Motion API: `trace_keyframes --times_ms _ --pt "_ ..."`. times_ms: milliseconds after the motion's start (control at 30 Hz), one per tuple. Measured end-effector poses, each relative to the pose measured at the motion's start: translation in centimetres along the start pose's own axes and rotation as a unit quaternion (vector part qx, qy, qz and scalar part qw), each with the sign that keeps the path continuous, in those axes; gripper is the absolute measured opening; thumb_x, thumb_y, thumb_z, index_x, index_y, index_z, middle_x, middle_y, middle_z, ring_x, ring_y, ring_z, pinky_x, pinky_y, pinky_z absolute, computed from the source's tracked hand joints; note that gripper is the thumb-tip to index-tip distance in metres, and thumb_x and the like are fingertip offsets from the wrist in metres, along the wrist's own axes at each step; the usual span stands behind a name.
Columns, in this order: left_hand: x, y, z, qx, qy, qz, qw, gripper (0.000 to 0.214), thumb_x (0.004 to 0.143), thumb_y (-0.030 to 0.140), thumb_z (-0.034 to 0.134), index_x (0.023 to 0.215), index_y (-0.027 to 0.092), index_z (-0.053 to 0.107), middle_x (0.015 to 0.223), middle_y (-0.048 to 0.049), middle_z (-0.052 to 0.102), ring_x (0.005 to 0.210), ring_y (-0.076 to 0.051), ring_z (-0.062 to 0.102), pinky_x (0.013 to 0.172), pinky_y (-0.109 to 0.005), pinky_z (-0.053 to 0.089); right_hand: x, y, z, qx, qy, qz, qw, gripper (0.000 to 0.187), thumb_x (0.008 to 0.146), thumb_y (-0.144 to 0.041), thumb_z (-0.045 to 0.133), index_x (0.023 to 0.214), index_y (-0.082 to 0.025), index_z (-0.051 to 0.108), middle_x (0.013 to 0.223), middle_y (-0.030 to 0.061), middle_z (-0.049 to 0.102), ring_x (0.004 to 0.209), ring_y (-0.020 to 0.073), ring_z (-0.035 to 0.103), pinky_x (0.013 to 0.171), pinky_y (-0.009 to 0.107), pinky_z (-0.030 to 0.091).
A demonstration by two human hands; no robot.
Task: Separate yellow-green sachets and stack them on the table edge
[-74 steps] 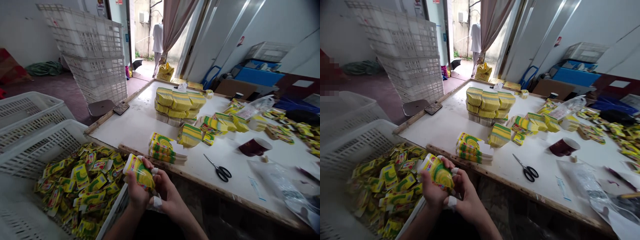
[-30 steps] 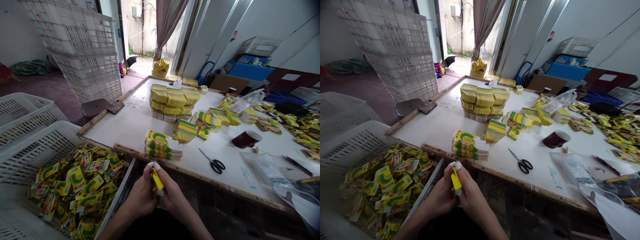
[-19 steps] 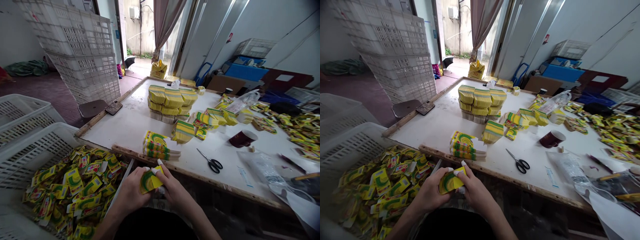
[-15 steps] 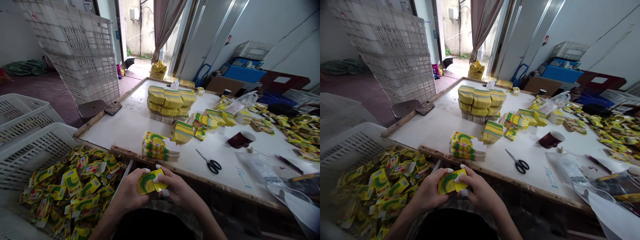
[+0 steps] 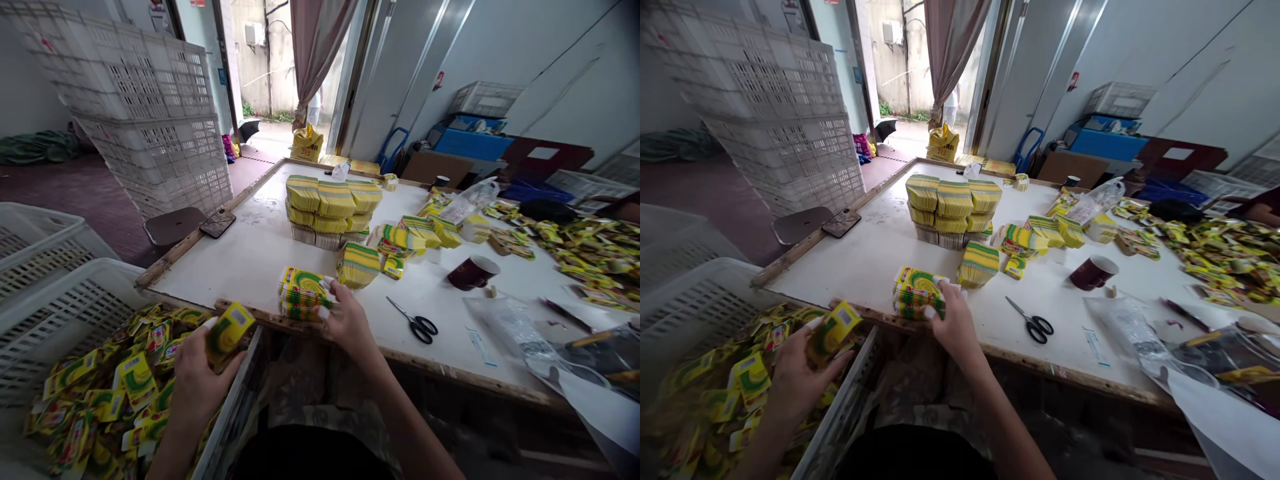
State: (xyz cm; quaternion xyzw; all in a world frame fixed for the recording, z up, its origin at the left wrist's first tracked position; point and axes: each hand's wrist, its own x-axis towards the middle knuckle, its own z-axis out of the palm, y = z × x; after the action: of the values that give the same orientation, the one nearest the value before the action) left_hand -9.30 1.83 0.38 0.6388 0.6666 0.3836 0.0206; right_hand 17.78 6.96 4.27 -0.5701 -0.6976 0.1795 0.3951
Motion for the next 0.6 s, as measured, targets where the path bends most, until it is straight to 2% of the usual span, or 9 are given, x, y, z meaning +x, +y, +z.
trace_keyframes --times_ms 67,133,233,300,367,433,500,567,600 --pt "0.0 -1.0 0.1 0.028 0.031 -0.043 0.998 0.066 0.073 0.059 0.057 0.120 0.012 0.049 0.113 -0.0174 0.057 0.114 -0.039 0.049 0.098 -0.057 0.039 1.8 1.0 0.1 -0.075 0.004 0.008 0.997 0.046 0.079 -0.016 0.057 0.125 -0.015 0.052 0.116 0.0155 0.062 0.107 0.0305 0.056 0.095 0.047 0.045" --pt "-0.3 -0.9 0.2 0.000 0.028 -0.081 0.996 0.064 0.074 0.056 0.058 0.120 0.013 0.049 0.116 -0.0168 0.057 0.117 -0.038 0.048 0.099 -0.057 0.038 2.8 1.8 0.5 -0.089 -0.011 0.004 0.996 0.043 0.075 -0.010 0.055 0.118 -0.015 0.056 0.108 0.0146 0.064 0.100 0.0301 0.058 0.091 0.047 0.046" --pt "-1.1 0.9 0.5 -0.163 -0.073 -0.140 0.974 0.051 0.077 0.049 0.060 0.116 0.018 0.050 0.112 -0.0122 0.061 0.107 -0.031 0.058 0.094 -0.050 0.045 3.2 2.0 0.8 -0.078 -0.013 -0.004 0.997 0.043 0.072 -0.008 0.055 0.115 -0.015 0.056 0.102 0.0130 0.063 0.096 0.0289 0.056 0.088 0.046 0.045" --pt "-1.7 2.6 1.1 -0.287 -0.163 -0.166 0.929 0.045 0.080 0.045 0.061 0.115 0.019 0.051 0.108 -0.0103 0.065 0.097 -0.026 0.064 0.088 -0.044 0.050 2.9 1.6 0.6 -0.069 0.000 -0.005 0.998 0.047 0.073 -0.010 0.054 0.119 -0.014 0.050 0.100 0.0118 0.060 0.094 0.0276 0.056 0.086 0.044 0.045" --pt "-2.4 4.5 1.8 -0.375 -0.190 -0.146 0.895 0.056 0.077 0.045 0.066 0.123 0.019 0.047 0.116 -0.0132 0.063 0.105 -0.026 0.062 0.089 -0.042 0.051 2.1 0.7 0.4 -0.042 0.013 -0.001 0.999 0.048 0.075 -0.011 0.053 0.122 -0.016 0.043 0.094 0.0079 0.057 0.086 0.0236 0.056 0.080 0.039 0.047" --pt "-2.7 6.5 2.6 -0.467 -0.178 -0.116 0.859 0.074 0.073 0.055 0.067 0.132 0.020 0.038 0.131 -0.0162 0.054 0.119 -0.030 0.053 0.093 -0.044 0.049 0.5 -0.7 0.3 0.037 -0.006 0.007 0.999 0.050 0.077 -0.012 0.053 0.124 -0.020 0.039 0.086 0.0024 0.054 0.075 0.0184 0.055 0.071 0.032 0.048" --pt "-2.6 8.3 3.3 -0.542 -0.149 -0.125 0.818 0.081 0.072 0.070 0.057 0.134 0.021 0.037 0.133 -0.0159 0.051 0.122 -0.031 0.051 0.093 -0.045 0.050 -1.8 -2.4 0.7 0.171 -0.076 0.023 0.982 0.054 0.075 -0.013 0.058 0.124 -0.024 0.036 0.083 -0.0012 0.051 0.068 0.0146 0.054 0.064 0.027 0.047" --pt "-2.1 9.7 3.7 -0.584 -0.105 -0.177 0.785 0.076 0.076 0.078 0.037 0.127 0.021 0.045 0.119 -0.0143 0.059 0.112 -0.031 0.058 0.085 -0.043 0.053 -4.4 -4.0 1.6 0.304 -0.170 0.055 0.936 0.056 0.075 -0.015 0.062 0.124 -0.026 0.037 0.084 -0.0017 0.052 0.068 0.0132 0.054 0.061 0.025 0.046" --pt "-1.7 10.2 3.8 -0.594 -0.079 -0.207 0.774 0.072 0.079 0.077 0.029 0.120 0.021 0.049 0.108 -0.0125 0.062 0.104 -0.029 0.061 0.080 -0.041 0.055 -5.5 -4.7 2.1 0.361 -0.194 0.080 0.909 0.057 0.075 -0.017 0.064 0.125 -0.026 0.038 0.087 -0.0011 0.052 0.072 0.0136 0.055 0.064 0.025 0.047"
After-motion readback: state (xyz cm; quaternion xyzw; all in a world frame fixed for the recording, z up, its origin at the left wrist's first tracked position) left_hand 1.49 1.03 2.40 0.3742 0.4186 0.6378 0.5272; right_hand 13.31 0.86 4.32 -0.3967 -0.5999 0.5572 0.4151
